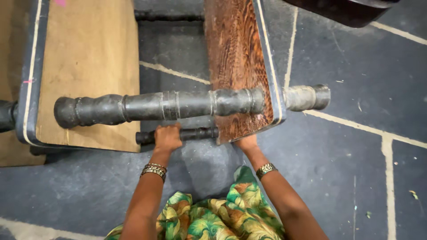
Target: The person is assembling a wooden stool by inserting metal rods into the wooden frame. They are sitting on the floor and using both hands to align and push the rods into place.
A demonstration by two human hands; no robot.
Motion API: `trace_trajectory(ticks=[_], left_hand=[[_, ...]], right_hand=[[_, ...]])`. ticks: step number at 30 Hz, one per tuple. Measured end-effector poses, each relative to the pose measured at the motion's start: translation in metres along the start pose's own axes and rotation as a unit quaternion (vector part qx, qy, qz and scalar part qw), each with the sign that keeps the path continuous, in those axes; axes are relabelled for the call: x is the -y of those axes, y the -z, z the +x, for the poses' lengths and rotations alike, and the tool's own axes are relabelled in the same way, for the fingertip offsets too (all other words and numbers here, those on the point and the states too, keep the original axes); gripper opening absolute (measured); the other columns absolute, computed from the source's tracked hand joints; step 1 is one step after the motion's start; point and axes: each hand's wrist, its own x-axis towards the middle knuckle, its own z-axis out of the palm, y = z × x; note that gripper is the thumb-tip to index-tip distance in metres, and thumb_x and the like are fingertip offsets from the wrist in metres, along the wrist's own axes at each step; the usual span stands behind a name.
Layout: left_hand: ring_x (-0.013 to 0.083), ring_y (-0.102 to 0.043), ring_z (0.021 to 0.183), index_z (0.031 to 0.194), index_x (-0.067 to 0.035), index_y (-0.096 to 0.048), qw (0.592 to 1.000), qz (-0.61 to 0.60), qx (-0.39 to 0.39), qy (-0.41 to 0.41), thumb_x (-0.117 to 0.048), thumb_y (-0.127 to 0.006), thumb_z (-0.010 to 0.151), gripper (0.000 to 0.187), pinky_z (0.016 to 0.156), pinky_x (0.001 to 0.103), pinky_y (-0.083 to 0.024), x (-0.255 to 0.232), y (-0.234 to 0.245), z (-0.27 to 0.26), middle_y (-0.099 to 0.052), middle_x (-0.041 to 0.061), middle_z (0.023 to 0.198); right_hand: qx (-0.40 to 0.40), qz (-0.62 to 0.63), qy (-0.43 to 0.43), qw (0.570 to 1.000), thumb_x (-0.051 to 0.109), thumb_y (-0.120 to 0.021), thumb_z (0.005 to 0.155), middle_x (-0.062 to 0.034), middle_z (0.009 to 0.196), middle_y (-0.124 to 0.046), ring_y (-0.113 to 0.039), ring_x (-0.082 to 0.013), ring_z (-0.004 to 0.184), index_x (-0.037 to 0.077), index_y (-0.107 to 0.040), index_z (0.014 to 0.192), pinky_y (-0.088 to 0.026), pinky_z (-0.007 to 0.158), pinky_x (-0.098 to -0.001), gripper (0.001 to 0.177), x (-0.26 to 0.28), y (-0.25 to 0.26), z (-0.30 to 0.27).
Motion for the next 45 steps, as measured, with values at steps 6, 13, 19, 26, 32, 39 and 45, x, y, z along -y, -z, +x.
trace_trajectory(ticks=[6, 13, 19, 26, 32, 39, 45], left_hand=[[0.0272, -0.075, 0.083, 0.102, -0.019, -0.068, 0.999, 0.028, -0.023, -0.008, -0.018, -0.07, 0.07, 0.032, 0.079, 0.047, -0.054, 0.002, -0.013, -0.001, -0.076, 0.007, 0.086], [0.0274, -0.071, 0.098, 0.126, -0.016, -0.062, 0.999, 0.031, -0.026, 0.023, -0.024, -0.076, 0.07, 0.059, 0.09, 0.047, -0.049, -0.005, -0.008, -0.004, -0.074, 0.009, 0.101], [0.0344, -0.042, 0.139, 0.145, -0.002, -0.039, 0.998, 0.012, 0.038, 0.054, -0.041, -0.09, 0.064, 0.103, 0.121, 0.056, -0.023, -0.03, 0.028, -0.032, -0.049, 0.019, 0.145], [0.0367, -0.041, 0.14, 0.134, -0.003, -0.053, 0.964, 0.048, -0.101, -0.24, -0.016, -0.069, 0.074, 0.064, 0.114, 0.053, -0.032, 0.028, 0.06, -0.108, -0.051, 0.02, 0.145], [0.0284, -0.056, 0.12, 0.105, -0.007, -0.063, 0.915, 0.061, -0.013, -0.399, -0.014, -0.064, 0.083, 0.023, 0.098, 0.043, -0.045, 0.098, 0.112, -0.168, -0.062, 0.011, 0.12], [0.0218, -0.065, 0.105, 0.093, -0.008, -0.066, 0.812, 0.009, -0.409, -0.416, -0.012, -0.069, 0.081, 0.013, 0.086, 0.037, -0.049, 0.12, 0.229, -0.194, -0.067, 0.006, 0.109], [0.0247, -0.064, 0.111, 0.105, -0.009, -0.069, 0.753, 0.047, -0.593, -0.283, -0.01, -0.07, 0.085, 0.02, 0.097, 0.042, -0.047, 0.139, 0.305, -0.204, -0.067, 0.006, 0.116]], right_hand=[[0.054, -0.037, 0.111, 0.992, 0.04, -0.061, 0.089, -0.0183, 0.127, -0.062, -0.057, -0.04, 0.119, 0.01, -0.063, 0.127, -0.042, 0.103, -0.0562, 0.048, -0.027, -0.032, 0.001], [0.074, -0.012, 0.035, 0.997, 0.046, -0.061, 0.086, -0.0213, 0.135, -0.057, -0.052, -0.0427, 0.125, 0.008, -0.054, 0.135, -0.038, 0.106, -0.0569, 0.062, -0.026, -0.02, 0.008], [0.111, 0.034, -0.053, 0.992, 0.042, -0.073, 0.074, -0.0196, 0.138, -0.057, -0.05, -0.0413, 0.132, 0.009, -0.057, 0.133, -0.038, 0.111, -0.0523, 0.069, -0.008, -0.003, 0.01], [-0.113, 0.074, -0.056, 0.989, 0.007, -0.072, 0.075, -0.022, 0.122, -0.062, -0.059, -0.0441, 0.111, 0.002, -0.06, 0.118, -0.047, 0.094, -0.0527, 0.045, 0.019, 0.037, -0.045], [-0.184, 0.088, 0.035, 0.978, -0.005, -0.07, 0.078, -0.0135, 0.094, -0.066, -0.064, -0.034, 0.084, 0.006, -0.062, 0.097, -0.054, 0.075, -0.0428, 0.024, 0.055, 0.078, -0.074], [-0.24, 0.211, 0.268, 0.909, -0.004, -0.073, 0.071, -0.0087, 0.09, -0.068, -0.067, -0.0269, 0.074, 0.007, -0.062, 0.092, -0.055, 0.064, -0.0355, 0.025, 0.174, 0.157, 0.013], [-0.244, 0.235, 0.459, 0.821, -0.003, -0.073, 0.07, -0.0082, 0.092, -0.067, -0.068, -0.0266, 0.078, 0.006, -0.062, 0.095, -0.055, 0.068, -0.0376, 0.029, 0.287, 0.277, 0.111]])
